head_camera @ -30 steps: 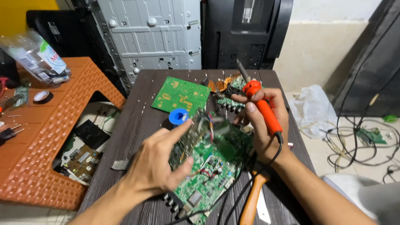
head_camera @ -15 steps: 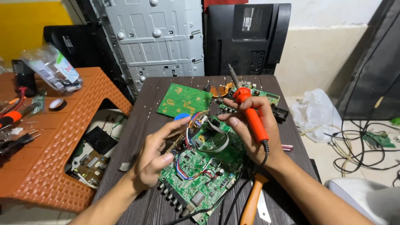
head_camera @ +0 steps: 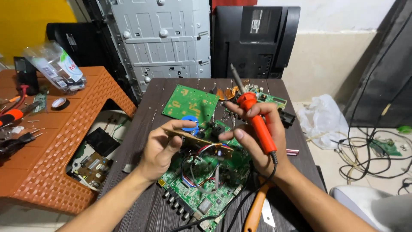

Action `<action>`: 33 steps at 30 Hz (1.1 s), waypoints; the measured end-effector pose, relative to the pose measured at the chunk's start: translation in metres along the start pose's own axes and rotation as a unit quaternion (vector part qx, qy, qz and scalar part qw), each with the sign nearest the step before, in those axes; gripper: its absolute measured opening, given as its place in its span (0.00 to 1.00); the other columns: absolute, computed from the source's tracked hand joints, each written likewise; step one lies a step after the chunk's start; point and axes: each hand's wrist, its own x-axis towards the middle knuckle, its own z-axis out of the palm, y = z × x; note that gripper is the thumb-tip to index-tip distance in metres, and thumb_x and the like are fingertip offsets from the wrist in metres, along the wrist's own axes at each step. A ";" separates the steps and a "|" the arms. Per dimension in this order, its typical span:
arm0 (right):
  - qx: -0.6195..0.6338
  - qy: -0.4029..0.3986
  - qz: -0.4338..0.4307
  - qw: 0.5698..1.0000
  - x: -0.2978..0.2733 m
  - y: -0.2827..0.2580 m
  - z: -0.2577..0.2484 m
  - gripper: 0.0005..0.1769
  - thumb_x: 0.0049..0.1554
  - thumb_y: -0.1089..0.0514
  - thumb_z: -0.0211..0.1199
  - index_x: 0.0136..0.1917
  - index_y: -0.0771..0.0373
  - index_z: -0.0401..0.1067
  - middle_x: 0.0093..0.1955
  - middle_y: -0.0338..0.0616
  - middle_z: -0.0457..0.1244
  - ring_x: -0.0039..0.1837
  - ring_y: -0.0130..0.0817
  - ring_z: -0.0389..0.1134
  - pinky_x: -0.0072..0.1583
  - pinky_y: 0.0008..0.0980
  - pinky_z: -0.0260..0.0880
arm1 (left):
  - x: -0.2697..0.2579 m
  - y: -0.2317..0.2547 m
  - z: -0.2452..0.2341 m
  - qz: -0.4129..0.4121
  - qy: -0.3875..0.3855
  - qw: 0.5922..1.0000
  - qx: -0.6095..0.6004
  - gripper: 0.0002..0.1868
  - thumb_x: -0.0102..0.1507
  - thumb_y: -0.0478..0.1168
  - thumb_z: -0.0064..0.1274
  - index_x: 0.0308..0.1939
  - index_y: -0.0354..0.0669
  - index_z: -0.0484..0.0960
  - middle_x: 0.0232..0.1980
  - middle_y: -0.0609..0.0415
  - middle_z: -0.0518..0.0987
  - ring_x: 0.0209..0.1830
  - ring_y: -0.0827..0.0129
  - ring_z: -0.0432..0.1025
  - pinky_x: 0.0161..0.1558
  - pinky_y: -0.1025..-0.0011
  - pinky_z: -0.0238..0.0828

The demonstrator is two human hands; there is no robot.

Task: Soldering and cleaning electronic components on a circuit board using a soldering iron and a brush.

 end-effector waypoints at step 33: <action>-0.095 0.220 -0.031 0.970 0.007 0.034 -0.028 0.13 0.65 0.56 0.55 0.57 0.59 0.53 0.59 0.67 0.69 0.34 0.40 0.73 0.35 0.29 0.71 | 0.056 0.061 0.070 -0.193 -0.096 0.860 0.463 0.41 0.62 0.56 0.63 0.63 0.20 0.73 0.46 0.31 0.78 0.45 0.51 0.77 0.43 0.58 0.75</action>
